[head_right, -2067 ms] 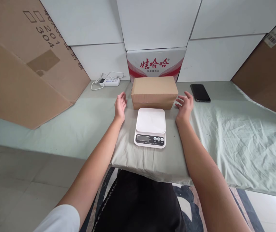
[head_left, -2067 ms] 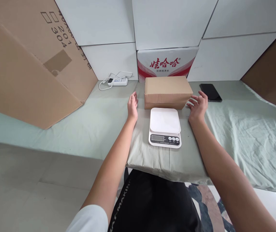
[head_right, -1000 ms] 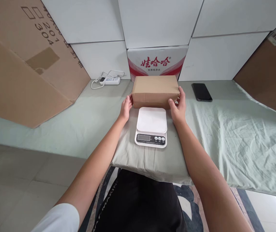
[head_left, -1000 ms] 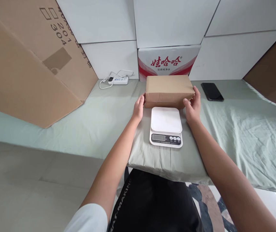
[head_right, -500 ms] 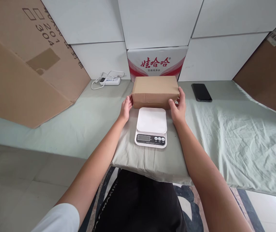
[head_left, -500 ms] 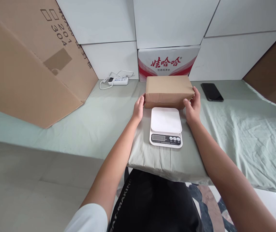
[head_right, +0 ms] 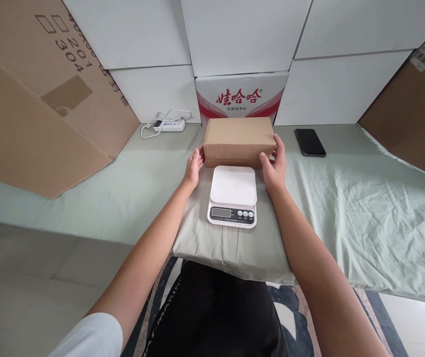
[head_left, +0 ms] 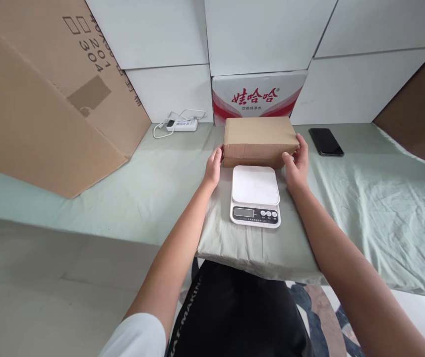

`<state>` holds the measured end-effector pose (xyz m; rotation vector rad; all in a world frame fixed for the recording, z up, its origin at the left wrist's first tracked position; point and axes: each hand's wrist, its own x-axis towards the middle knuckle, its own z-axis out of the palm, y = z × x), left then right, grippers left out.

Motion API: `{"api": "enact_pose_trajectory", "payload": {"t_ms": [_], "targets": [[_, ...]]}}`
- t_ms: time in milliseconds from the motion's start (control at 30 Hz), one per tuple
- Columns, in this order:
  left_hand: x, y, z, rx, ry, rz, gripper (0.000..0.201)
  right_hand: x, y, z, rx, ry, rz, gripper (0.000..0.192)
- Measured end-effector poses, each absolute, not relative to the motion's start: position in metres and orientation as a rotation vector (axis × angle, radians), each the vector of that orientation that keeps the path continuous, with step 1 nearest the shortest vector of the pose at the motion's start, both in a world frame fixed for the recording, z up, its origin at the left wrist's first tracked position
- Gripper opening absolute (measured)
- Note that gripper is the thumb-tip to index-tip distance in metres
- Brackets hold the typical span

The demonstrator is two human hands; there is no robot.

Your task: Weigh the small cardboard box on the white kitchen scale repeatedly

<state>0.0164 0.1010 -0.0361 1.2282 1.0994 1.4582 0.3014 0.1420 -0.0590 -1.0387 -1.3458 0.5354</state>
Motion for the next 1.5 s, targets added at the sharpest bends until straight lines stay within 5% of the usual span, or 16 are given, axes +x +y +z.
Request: {"api": "enact_pose_trajectory", "payload": {"t_ms": [367,900,1233,1500], "targets": [[0.004,0.108,-0.039,1.146,1.207,1.579,0.089,0.313,0.145,-0.056,-1.157,-0.966,0.572,0.080],[0.012,0.105,-0.043,1.283,1.063,1.420,0.098,0.307,0.146,-0.062,-1.046,-1.322,0.746,0.081],[0.004,0.038,0.003,1.529,0.926,1.531,0.095,0.303,0.077,-0.007,-0.786,-1.464,0.375,0.090],[-0.014,-0.028,-0.027,1.653,0.888,1.356,0.088,0.315,0.021,-0.065,-0.946,-1.448,0.297,0.104]]}}
